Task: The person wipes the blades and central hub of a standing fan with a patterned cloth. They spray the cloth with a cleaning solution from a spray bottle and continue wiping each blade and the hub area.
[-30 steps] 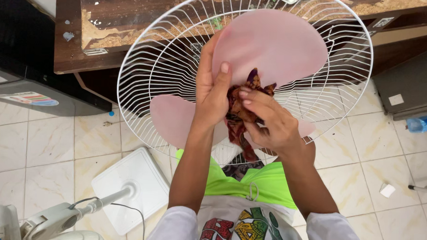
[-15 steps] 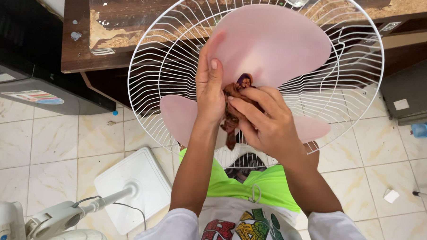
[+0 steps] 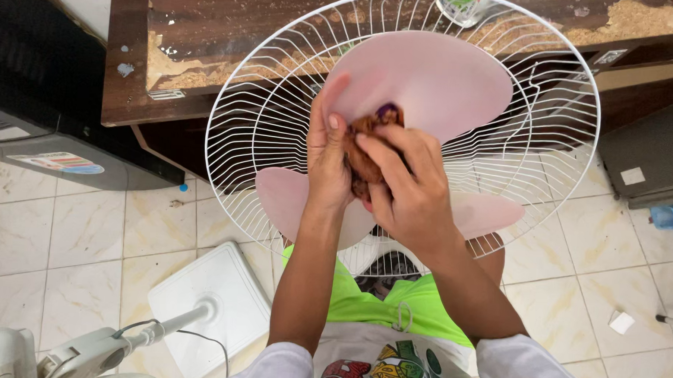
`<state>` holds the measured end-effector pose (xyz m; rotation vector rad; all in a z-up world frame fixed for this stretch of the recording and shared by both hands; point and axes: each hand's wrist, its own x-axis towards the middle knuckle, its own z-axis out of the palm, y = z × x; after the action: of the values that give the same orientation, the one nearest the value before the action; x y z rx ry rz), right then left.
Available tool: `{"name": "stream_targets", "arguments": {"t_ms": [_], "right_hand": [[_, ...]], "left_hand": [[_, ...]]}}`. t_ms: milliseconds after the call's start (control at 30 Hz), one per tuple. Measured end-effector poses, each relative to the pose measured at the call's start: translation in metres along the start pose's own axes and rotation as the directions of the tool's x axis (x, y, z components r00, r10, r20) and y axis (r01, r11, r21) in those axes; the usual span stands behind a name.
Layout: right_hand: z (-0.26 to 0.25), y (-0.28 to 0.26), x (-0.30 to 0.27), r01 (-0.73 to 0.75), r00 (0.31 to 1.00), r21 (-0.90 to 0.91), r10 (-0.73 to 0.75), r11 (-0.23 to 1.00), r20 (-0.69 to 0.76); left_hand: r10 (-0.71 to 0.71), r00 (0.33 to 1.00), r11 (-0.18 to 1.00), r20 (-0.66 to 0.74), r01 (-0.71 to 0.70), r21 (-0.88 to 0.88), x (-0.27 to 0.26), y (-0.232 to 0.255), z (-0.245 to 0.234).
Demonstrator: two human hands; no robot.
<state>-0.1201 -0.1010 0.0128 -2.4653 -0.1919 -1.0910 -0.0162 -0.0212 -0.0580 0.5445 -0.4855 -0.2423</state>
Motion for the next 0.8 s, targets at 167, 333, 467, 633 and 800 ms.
{"name": "stream_targets", "arguments": {"t_ms": [167,333,467,633,800], "right_hand": [[-0.010,0.021,-0.004,-0.161,0.961,-0.145,0.122,0.976,-0.247],[-0.006,0.040,0.015,-0.039,0.969,-0.015,0.034,0.999,-0.244],[0.006,0.028,0.002,0.126,0.989,0.039,-0.122,0.991,-0.082],[-0.004,0.030,-0.019,-0.008,0.995,-0.007,0.008,1.000,-0.099],[-0.023,0.058,-0.002,-0.103,0.968,-0.122,0.071,0.987,-0.242]], "left_hand": [[-0.064,0.998,0.984,0.013,0.065,-0.164,-0.001,0.005,0.004],[-0.004,0.989,1.000,0.148,0.001,0.019,-0.006,-0.004,0.011],[-0.051,0.992,0.999,0.111,0.053,-0.009,-0.005,-0.007,0.014],[-0.075,0.987,0.997,0.140,0.078,-0.020,-0.002,0.001,0.019],[-0.088,0.974,0.996,0.210,0.081,0.039,-0.001,0.004,0.029]]}}
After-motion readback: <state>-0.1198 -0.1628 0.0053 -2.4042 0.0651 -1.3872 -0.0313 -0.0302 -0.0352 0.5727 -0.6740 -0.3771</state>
